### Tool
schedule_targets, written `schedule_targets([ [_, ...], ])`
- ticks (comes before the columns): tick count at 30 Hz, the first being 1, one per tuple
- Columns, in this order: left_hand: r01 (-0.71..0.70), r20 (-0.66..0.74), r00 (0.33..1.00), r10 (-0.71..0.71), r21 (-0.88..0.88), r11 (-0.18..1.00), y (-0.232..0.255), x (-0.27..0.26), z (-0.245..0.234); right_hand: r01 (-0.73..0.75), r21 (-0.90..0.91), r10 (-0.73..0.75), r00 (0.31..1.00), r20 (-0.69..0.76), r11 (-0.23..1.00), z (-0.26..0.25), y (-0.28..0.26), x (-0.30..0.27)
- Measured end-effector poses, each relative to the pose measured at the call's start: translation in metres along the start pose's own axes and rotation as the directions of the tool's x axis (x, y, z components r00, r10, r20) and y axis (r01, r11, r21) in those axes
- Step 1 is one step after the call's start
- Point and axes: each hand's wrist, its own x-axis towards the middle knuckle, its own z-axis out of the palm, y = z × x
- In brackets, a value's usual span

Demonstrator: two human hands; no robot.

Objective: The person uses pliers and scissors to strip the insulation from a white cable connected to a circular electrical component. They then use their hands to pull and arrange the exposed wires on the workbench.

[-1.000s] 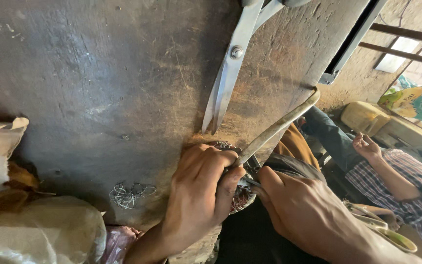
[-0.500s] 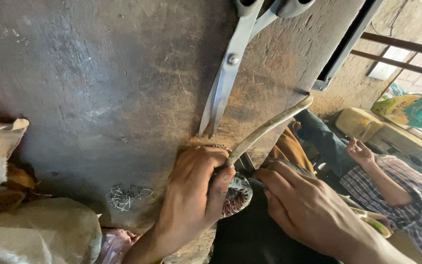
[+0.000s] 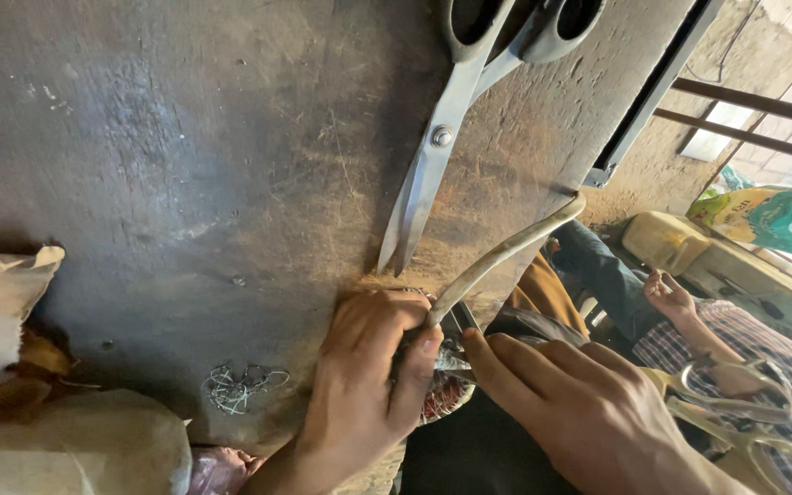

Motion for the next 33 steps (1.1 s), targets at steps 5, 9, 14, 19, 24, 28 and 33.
schedule_targets([
  [5, -0.024, 0.020, 1.000, 0.023, 0.042, 0.999, -0.001, 0.001, -0.001, 0.096, -0.073, -0.095, 0.995, 0.024, 0.993, -0.007, -0.002, 0.003],
  [9, -0.032, 0.037, 0.999, 0.029, 0.072, 0.997, -0.001, 0.000, -0.002, 0.103, -0.062, -0.108, 0.990, -0.088, 0.993, -0.005, -0.006, 0.012],
  [14, -0.031, -0.007, 0.999, 0.031, 0.030, 0.999, -0.001, 0.002, -0.002, 0.060, 0.106, -0.040, 0.983, -0.177, 0.993, 0.009, -0.010, 0.019],
  [19, 0.008, 0.009, 1.000, -0.008, 0.002, 1.000, -0.001, 0.000, -0.002, 0.041, 0.077, -0.025, 0.979, -0.203, 0.996, 0.017, -0.011, 0.017],
  [24, 0.026, 0.028, 0.999, -0.027, 0.030, 0.999, 0.000, -0.001, 0.000, -0.066, 0.146, 0.084, 0.989, -0.118, 0.987, 0.020, -0.012, 0.025],
  [28, 0.058, 0.037, 0.998, -0.059, 0.034, 0.998, 0.002, -0.003, 0.002, -0.035, 0.167, 0.057, 0.990, -0.127, 0.985, 0.021, -0.006, 0.028],
  [33, 0.056, 0.019, 0.998, -0.057, 0.059, 0.997, 0.006, -0.002, 0.005, 0.021, 0.233, 0.024, 0.981, -0.190, 0.972, 0.018, 0.000, 0.028],
])
